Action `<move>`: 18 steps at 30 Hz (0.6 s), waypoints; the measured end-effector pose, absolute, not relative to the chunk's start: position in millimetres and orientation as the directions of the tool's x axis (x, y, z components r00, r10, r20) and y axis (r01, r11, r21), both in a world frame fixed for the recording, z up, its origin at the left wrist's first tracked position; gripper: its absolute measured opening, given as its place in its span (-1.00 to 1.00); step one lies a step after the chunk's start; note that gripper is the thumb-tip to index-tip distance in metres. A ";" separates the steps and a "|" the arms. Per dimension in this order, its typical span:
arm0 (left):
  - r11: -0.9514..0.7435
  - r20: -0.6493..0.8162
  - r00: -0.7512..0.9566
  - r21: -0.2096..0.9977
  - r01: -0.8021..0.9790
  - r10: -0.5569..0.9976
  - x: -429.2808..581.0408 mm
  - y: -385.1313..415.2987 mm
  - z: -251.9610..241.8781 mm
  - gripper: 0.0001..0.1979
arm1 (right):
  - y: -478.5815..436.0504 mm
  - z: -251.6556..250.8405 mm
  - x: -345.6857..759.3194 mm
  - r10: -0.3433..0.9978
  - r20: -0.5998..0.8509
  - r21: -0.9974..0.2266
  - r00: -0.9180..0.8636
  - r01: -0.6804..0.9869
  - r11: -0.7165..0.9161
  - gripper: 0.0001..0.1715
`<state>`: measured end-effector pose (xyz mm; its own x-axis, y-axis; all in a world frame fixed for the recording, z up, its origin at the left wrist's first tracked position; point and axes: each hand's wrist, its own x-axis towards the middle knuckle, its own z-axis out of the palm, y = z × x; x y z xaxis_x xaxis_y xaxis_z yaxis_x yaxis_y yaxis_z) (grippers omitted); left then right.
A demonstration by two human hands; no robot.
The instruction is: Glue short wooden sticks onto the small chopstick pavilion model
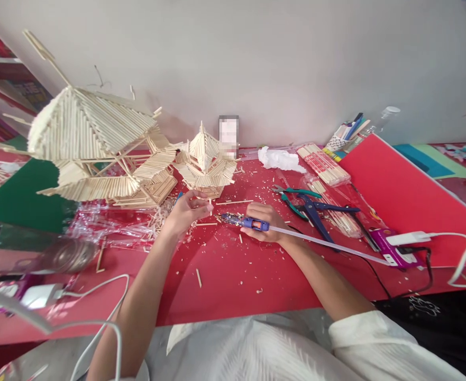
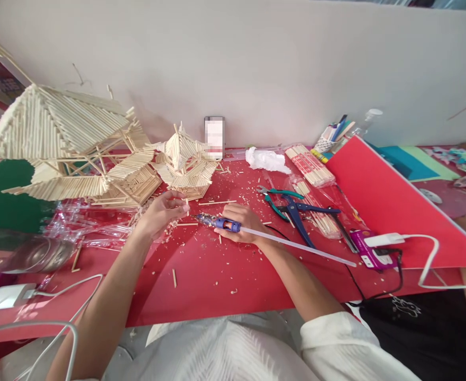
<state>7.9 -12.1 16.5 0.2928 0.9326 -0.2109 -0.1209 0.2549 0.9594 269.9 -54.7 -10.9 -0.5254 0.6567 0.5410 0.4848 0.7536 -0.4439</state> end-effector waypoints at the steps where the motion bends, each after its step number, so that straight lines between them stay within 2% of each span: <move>1: 0.260 -0.215 0.290 0.957 -0.126 0.933 8.3 -12.4 17.3 -0.34 | -54.9 -11.4 269.7 0.654 0.550 -0.442 -0.520 0.483 0.756 -0.58; 6: 0.277 -0.231 0.282 0.952 -0.133 0.931 10.3 -13.6 20.1 -0.35 | -55.4 -13.0 269.0 0.639 0.587 -0.436 -0.498 0.470 0.767 -0.61; 18: 0.279 -0.229 0.280 0.948 -0.152 0.932 11.1 -13.4 19.2 -0.33 | -55.8 -14.6 267.6 0.670 0.549 -0.424 -0.501 0.524 0.739 -0.57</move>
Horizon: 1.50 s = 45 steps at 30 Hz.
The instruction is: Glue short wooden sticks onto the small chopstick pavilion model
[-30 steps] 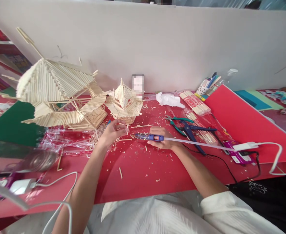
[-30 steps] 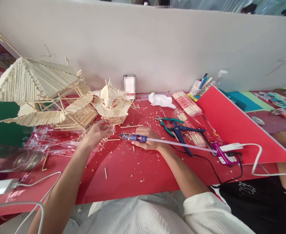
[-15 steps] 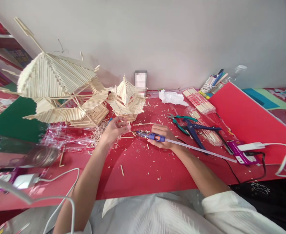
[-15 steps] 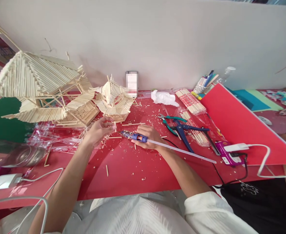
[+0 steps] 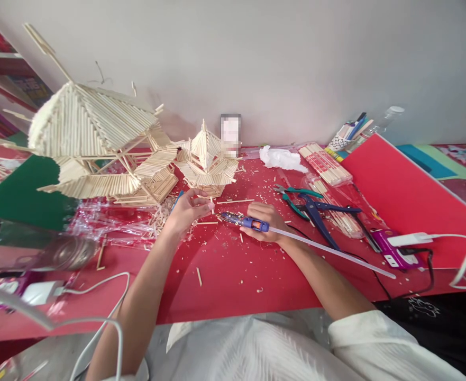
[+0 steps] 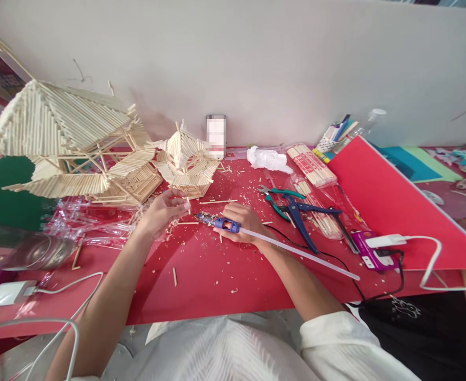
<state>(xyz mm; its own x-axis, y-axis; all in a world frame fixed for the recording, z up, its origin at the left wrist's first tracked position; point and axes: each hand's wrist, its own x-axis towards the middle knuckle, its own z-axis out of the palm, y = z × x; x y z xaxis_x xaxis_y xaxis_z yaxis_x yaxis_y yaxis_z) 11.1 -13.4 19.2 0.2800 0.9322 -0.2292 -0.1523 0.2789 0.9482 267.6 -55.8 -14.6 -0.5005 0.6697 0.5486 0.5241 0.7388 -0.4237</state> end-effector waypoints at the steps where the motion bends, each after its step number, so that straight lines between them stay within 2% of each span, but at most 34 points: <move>1: 0.281 -0.230 0.281 0.947 -0.154 0.932 11.1 -13.3 19.0 -0.32 | -55.9 -14.4 267.6 0.674 0.548 -0.426 -0.496 0.528 0.735 -0.57; 9: 0.270 -0.223 0.271 0.950 -0.154 0.937 10.9 -12.5 18.3 -0.35 | -57.0 -13.7 266.4 0.698 0.521 -0.435 -0.492 0.551 0.712 -0.54; 16: 0.273 -0.227 0.259 0.949 -0.159 0.939 11.9 -13.6 19.7 -0.35 | -56.8 -14.9 265.0 0.679 0.558 -0.428 -0.477 0.537 0.727 -0.54; 23: 0.233 -0.183 0.256 0.956 -0.180 0.949 10.0 -12.8 14.0 -0.41 | -55.9 -15.5 266.6 0.702 0.518 -0.441 -0.489 0.551 0.709 -0.54; 29: 0.238 -0.187 0.247 0.951 -0.198 0.951 10.9 -12.6 14.9 -0.40 | -55.8 -11.9 262.7 0.721 0.526 -0.556 -0.452 0.459 0.693 -0.47; 31: 0.235 -0.184 0.243 0.951 -0.200 0.952 10.8 -12.3 15.4 -0.40 | -54.5 -9.7 267.5 0.778 0.475 -0.635 -0.411 0.452 0.626 -0.45; 34: 0.227 -0.180 0.236 0.955 -0.192 0.955 10.5 -12.0 16.3 -0.40 | -53.2 -6.4 280.4 0.885 0.207 -0.775 -0.418 0.483 0.409 -0.44; 36: 0.226 -0.181 0.234 0.957 -0.184 0.955 10.6 -11.9 17.2 -0.40 | -53.4 -3.7 288.5 0.860 -0.007 -0.861 -0.510 0.440 0.254 -0.35; 37: 0.227 -0.183 0.234 0.957 -0.181 0.955 10.8 -11.9 17.6 -0.39 | -53.8 -2.0 291.7 0.813 -0.069 -0.903 -0.579 0.382 0.195 -0.28; 39: 0.228 -0.185 0.231 0.958 -0.175 0.955 11.0 -12.0 18.0 -0.37 | -55.0 2.1 296.7 0.714 -0.080 -0.971 -0.695 0.217 0.102 -0.17; 41: 0.223 -0.184 0.225 0.960 -0.167 0.957 10.5 -12.3 17.4 -0.37 | -56.2 6.4 301.8 0.700 -0.019 -0.995 -0.714 0.082 0.057 -0.18; 43: 0.214 -0.181 0.208 0.965 -0.150 0.961 9.3 -12.4 16.0 -0.38 | -56.9 10.3 309.4 0.763 0.003 -0.997 -0.646 0.061 0.055 -0.31; 45: 0.204 -0.178 0.187 0.970 -0.134 0.966 8.1 -12.3 14.3 -0.39 | -56.0 13.9 319.2 0.834 -0.005 -0.987 -0.551 0.135 0.083 -0.49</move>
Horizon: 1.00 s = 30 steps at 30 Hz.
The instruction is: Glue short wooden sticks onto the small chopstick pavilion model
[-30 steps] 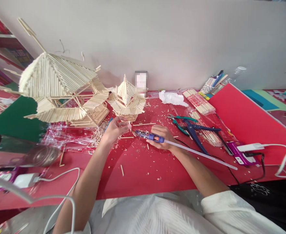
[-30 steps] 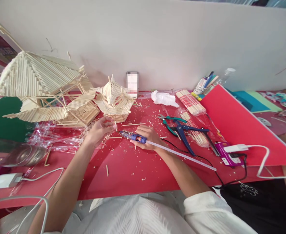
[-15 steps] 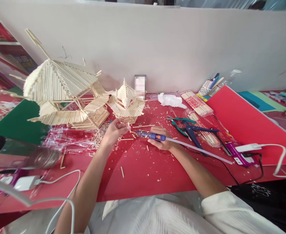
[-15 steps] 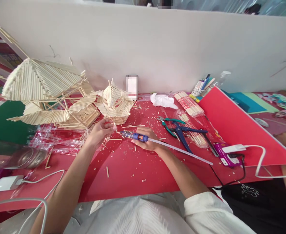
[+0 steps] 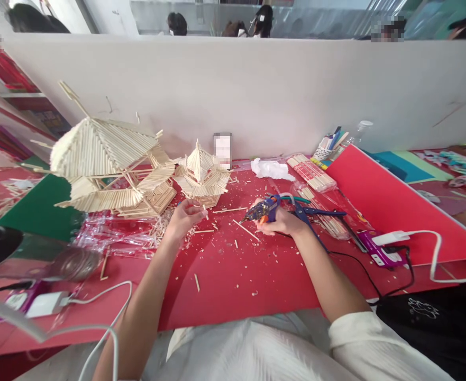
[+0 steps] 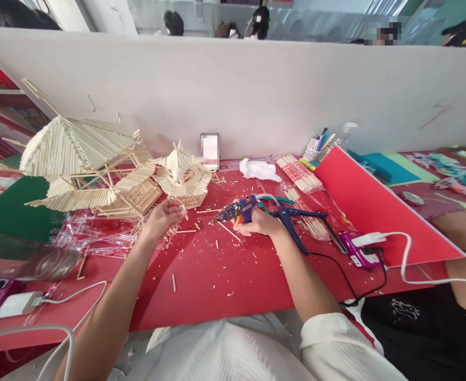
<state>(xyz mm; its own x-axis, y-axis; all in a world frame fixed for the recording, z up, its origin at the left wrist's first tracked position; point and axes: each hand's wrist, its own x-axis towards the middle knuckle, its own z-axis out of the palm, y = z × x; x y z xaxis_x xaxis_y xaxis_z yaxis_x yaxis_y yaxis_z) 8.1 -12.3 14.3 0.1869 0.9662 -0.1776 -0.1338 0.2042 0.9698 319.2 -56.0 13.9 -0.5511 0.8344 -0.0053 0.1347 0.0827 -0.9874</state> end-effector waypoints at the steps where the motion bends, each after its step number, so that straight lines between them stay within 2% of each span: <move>1: 0.201 -0.176 0.183 0.970 -0.133 0.967 7.9 -12.1 13.6 -0.38 | -55.0 15.8 324.0 0.868 -0.005 -0.974 -0.497 0.199 0.108 -0.57; 4: 0.204 -0.178 0.171 0.967 -0.151 0.969 8.9 -11.7 12.9 -0.38 | -50.6 23.4 333.5 0.948 0.046 -0.837 -0.316 0.506 0.209 -0.73; 6: 0.211 -0.188 0.156 0.966 -0.148 0.970 10.2 -11.8 12.3 -0.36 | -49.0 30.6 333.9 0.975 0.086 -0.639 -0.207 0.739 0.213 -0.77; 8: 0.211 -0.192 0.142 0.969 -0.128 0.971 10.0 -12.2 10.4 -0.34 | -49.9 40.2 330.9 0.986 0.099 -0.423 -0.134 0.891 0.163 -0.80; 11: 0.179 -0.165 0.128 0.979 -0.100 0.978 5.4 -11.8 4.4 -0.35 | -56.6 60.4 324.3 0.989 0.109 -0.199 -0.098 0.973 0.118 -0.83; 14: 0.146 -0.135 0.123 0.985 -0.093 0.983 -1.5 -9.7 -1.2 -0.37 | -67.8 86.8 320.1 0.987 0.142 -0.058 -0.078 0.995 0.087 -0.79; 17: 0.134 -0.125 0.102 0.987 -0.092 0.987 -5.3 -7.4 -2.7 -0.38 | -76.3 111.0 320.0 0.981 0.195 0.079 0.006 0.997 -0.022 -0.78; 22: 0.134 -0.123 0.105 0.985 -0.110 0.987 -3.6 -7.6 0.7 -0.39 | -58.5 113.5 325.3 0.980 0.145 0.178 0.136 0.971 -0.161 -0.69; 24: 0.153 -0.140 0.108 0.979 -0.133 0.984 -1.8 -9.0 1.6 -0.37 | -40.9 99.8 326.1 0.981 0.080 0.166 0.180 0.968 -0.191 -0.66; 27: 0.183 -0.164 0.115 0.967 -0.179 0.980 1.3 -11.6 2.8 -0.36 | -14.3 75.5 323.4 0.981 -0.096 0.134 0.170 0.979 -0.157 -0.59; 30: 0.215 -0.191 0.124 0.950 -0.227 0.974 4.9 -14.4 4.4 -0.35 | 3.3 58.7 317.3 0.976 -0.162 0.115 0.149 0.985 -0.131 -0.57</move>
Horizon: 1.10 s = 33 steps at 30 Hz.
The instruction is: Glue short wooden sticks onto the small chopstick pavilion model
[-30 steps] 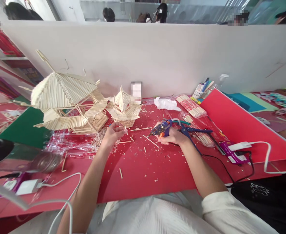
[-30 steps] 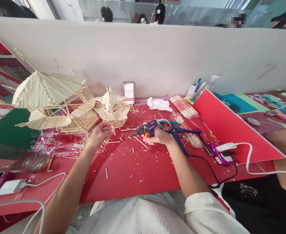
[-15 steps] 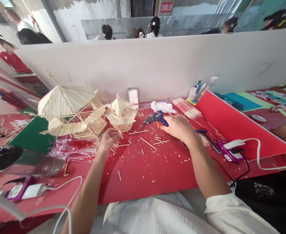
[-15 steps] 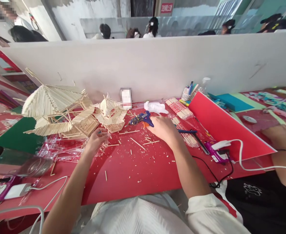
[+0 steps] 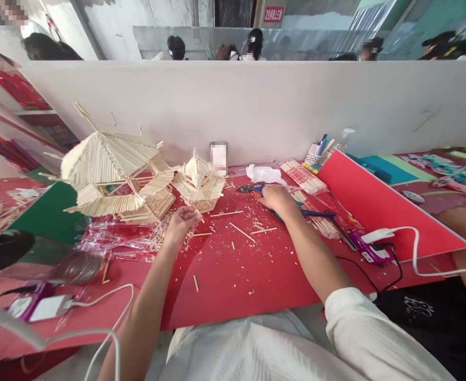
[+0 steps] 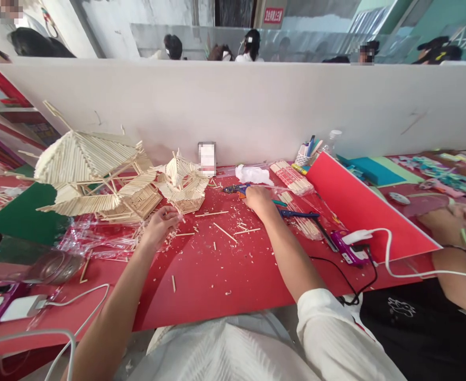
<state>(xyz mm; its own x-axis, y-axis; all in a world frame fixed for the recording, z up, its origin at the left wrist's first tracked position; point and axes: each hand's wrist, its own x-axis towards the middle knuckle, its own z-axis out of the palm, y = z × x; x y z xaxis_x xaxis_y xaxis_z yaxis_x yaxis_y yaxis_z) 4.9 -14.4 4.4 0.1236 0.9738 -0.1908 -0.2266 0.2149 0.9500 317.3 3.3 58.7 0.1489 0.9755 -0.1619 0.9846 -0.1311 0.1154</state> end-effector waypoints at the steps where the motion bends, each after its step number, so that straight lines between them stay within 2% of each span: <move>1: 0.224 -0.198 0.128 0.945 -0.239 0.972 6.1 -15.3 4.8 -0.35 | 6.1 55.8 315.1 0.974 -0.172 0.112 0.145 0.986 -0.126 -0.58; 4: 0.239 -0.207 0.141 0.931 -0.276 0.968 9.3 -16.9 4.8 -0.34 | 3.9 54.1 309.5 0.971 -0.196 0.109 0.139 0.987 -0.119 -0.57; 7: 0.254 -0.217 0.144 0.909 -0.330 0.966 12.0 -17.5 3.0 -0.34 | -15.1 57.9 300.4 0.982 -0.146 0.088 0.117 0.991 -0.105 -0.55; 9: 0.262 -0.223 0.148 0.894 -0.364 0.964 14.1 -18.0 1.4 -0.34 | -34.0 59.5 287.8 0.999 -0.032 -0.015 0.011 1.000 -0.012 -0.59; 12: 0.259 -0.215 0.152 0.880 -0.398 0.965 19.3 -19.9 -0.3 -0.36 | -60.5 55.2 257.9 0.968 0.185 -0.263 -0.172 0.940 0.218 -0.67; 14: 0.250 -0.205 0.150 0.873 -0.420 0.967 24.3 -22.2 -0.9 -0.36 | -70.9 47.2 235.2 0.909 0.338 -0.330 -0.243 0.874 0.356 -0.68; 17: 0.232 -0.188 0.141 0.863 -0.449 0.972 32.4 -25.8 -2.1 -0.36 | -74.2 32.0 208.1 0.840 0.476 -0.325 -0.261 0.835 0.444 -0.71; 20: 0.209 -0.167 0.130 0.860 -0.465 0.977 38.5 -28.4 -4.0 -0.38 | -70.2 20.8 195.2 0.800 0.547 -0.296 -0.247 0.837 0.460 -0.79; 25: 0.187 -0.136 0.141 0.865 -0.466 0.981 42.2 -30.5 -5.5 -0.42 | -63.6 14.7 191.9 0.780 0.578 -0.270 -0.238 0.847 0.458 -0.84; 33: 0.215 -0.163 0.143 0.806 -0.552 0.976 44.2 -33.8 -2.2 -0.44 | -55.7 11.5 190.4 0.739 0.622 -0.238 -0.259 0.837 0.493 -0.93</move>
